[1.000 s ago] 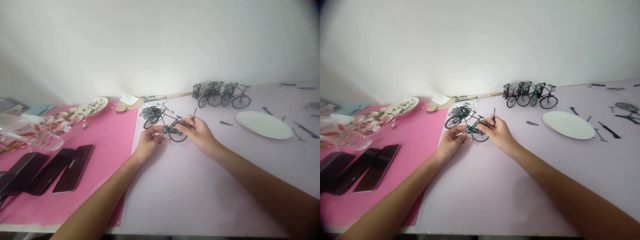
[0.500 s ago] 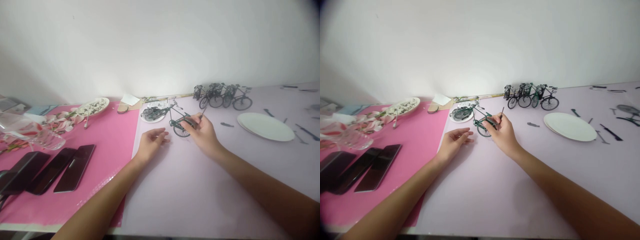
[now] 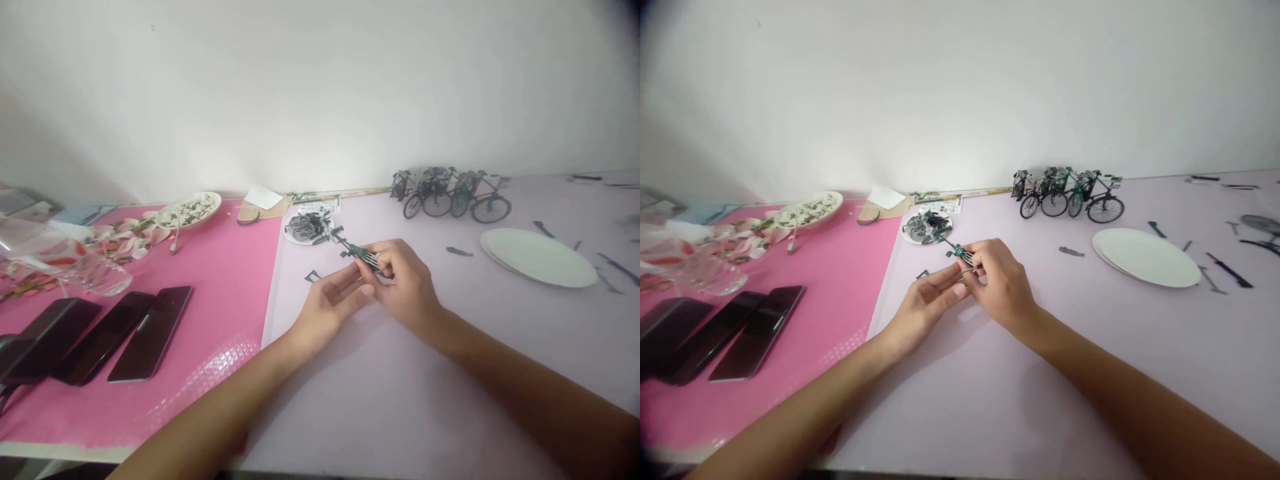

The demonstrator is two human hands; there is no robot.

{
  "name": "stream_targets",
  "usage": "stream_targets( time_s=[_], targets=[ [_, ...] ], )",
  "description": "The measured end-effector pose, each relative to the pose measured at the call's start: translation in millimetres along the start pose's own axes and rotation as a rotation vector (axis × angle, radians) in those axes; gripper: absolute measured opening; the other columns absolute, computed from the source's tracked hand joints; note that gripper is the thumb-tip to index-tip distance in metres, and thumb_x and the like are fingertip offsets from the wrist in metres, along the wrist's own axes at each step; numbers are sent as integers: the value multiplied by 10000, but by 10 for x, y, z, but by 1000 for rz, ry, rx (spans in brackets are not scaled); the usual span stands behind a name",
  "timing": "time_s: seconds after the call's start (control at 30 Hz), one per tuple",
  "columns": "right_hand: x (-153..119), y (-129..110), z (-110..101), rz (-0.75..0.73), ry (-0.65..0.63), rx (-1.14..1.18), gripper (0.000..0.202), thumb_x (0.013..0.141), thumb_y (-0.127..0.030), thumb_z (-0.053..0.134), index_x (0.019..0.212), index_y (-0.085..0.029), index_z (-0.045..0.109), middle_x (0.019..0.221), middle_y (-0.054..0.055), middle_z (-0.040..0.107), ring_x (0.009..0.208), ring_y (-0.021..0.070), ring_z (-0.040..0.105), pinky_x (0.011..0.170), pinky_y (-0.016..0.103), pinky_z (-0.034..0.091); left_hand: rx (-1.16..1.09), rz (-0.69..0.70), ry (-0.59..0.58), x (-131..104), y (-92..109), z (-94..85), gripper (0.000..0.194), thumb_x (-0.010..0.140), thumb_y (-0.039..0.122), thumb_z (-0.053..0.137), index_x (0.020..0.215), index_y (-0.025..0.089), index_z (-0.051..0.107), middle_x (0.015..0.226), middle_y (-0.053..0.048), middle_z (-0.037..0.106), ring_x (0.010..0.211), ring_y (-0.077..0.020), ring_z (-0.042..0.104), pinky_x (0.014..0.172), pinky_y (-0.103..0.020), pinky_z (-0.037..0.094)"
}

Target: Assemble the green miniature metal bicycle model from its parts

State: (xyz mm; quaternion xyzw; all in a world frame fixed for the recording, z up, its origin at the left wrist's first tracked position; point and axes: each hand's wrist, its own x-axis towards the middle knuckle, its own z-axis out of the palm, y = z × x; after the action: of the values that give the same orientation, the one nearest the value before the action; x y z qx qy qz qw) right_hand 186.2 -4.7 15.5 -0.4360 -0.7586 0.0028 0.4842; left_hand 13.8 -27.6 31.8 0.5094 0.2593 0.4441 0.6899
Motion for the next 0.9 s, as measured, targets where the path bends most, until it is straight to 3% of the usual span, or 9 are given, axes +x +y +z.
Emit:
stream_targets(
  time_s=[0.13, 0.27, 0.47, 0.53, 0.67, 0.77, 0.83, 0.9],
  targets=[
    [-16, -87, 0, -100, -91, 24, 301, 889, -154, 669, 824, -282, 405, 1251, 100, 730, 1100, 286, 697, 731, 431, 579, -1, 9, 58, 11, -19, -49, 368, 948, 371, 714, 1247, 157, 717, 1289, -131, 721, 1315, -336, 610, 1100, -439, 492],
    [-47, -170, 14, -169, -121, 74, 331, 874, -87, 646, 898, -288, 384, 1440, 137, 623, 1315, 317, 610, 897, 514, 600, -5, 28, 115, 49, -17, -117, 407, 923, 371, 745, 1268, 161, 695, 1278, -135, 716, 1287, -319, 626, 1075, -424, 505],
    [-130, -202, 77, -172, -178, 248, 376, 875, -97, 664, 1027, -295, 383, 1538, 167, 479, 1406, 322, 533, 1000, 553, 597, 50, 52, 222, 144, -113, -265, 404, 898, 445, 762, 1157, 146, 681, 1067, -107, 751, 1009, -227, 711, 952, -365, 553],
    [-138, -195, 97, -171, -191, 269, 362, 895, -108, 649, 1052, -296, 383, 1506, 170, 497, 1360, 303, 570, 974, 533, 613, 69, 38, 263, 172, -156, -321, 400, 878, 456, 781, 1103, 141, 678, 981, -86, 752, 932, -213, 717, 902, -355, 565],
    [-118, -104, 69, -151, -171, 225, 313, 923, -189, 648, 1019, -305, 373, 1399, 147, 587, 1201, 287, 650, 858, 504, 621, 29, 31, 252, 216, -211, -406, 400, 874, 442, 789, 1112, 138, 684, 1035, -100, 759, 981, -232, 732, 940, -379, 564],
    [-72, 56, -50, -107, -168, 194, 260, 955, -353, 619, 961, -301, 364, 1097, 94, 691, 950, 272, 691, 742, 461, 585, -50, -5, 257, 247, -225, -462, 427, 853, 412, 817, 1152, 137, 684, 1134, -122, 762, 1043, -241, 737, 996, -397, 555],
    [-8, 180, -162, -22, -176, 194, 197, 1026, -469, 457, 974, -293, 383, 823, 37, 644, 688, 228, 637, 607, 401, 519, -93, -29, 252, 265, -226, -505, 429, 842, 383, 831, 1159, 132, 688, 1211, -139, 750, 1089, -246, 733, 1014, -393, 553],
    [89, 296, -272, 102, -155, 80, 301, 1079, -478, 263, 931, -276, 430, 719, 28, 581, 608, 215, 578, 596, 388, 468, -87, -64, 260, 278, -223, -552, 427, 828, 363, 844, 1156, 133, 694, 1234, -145, 748, 1084, -250, 740, 959, -368, 577]
  ],
)
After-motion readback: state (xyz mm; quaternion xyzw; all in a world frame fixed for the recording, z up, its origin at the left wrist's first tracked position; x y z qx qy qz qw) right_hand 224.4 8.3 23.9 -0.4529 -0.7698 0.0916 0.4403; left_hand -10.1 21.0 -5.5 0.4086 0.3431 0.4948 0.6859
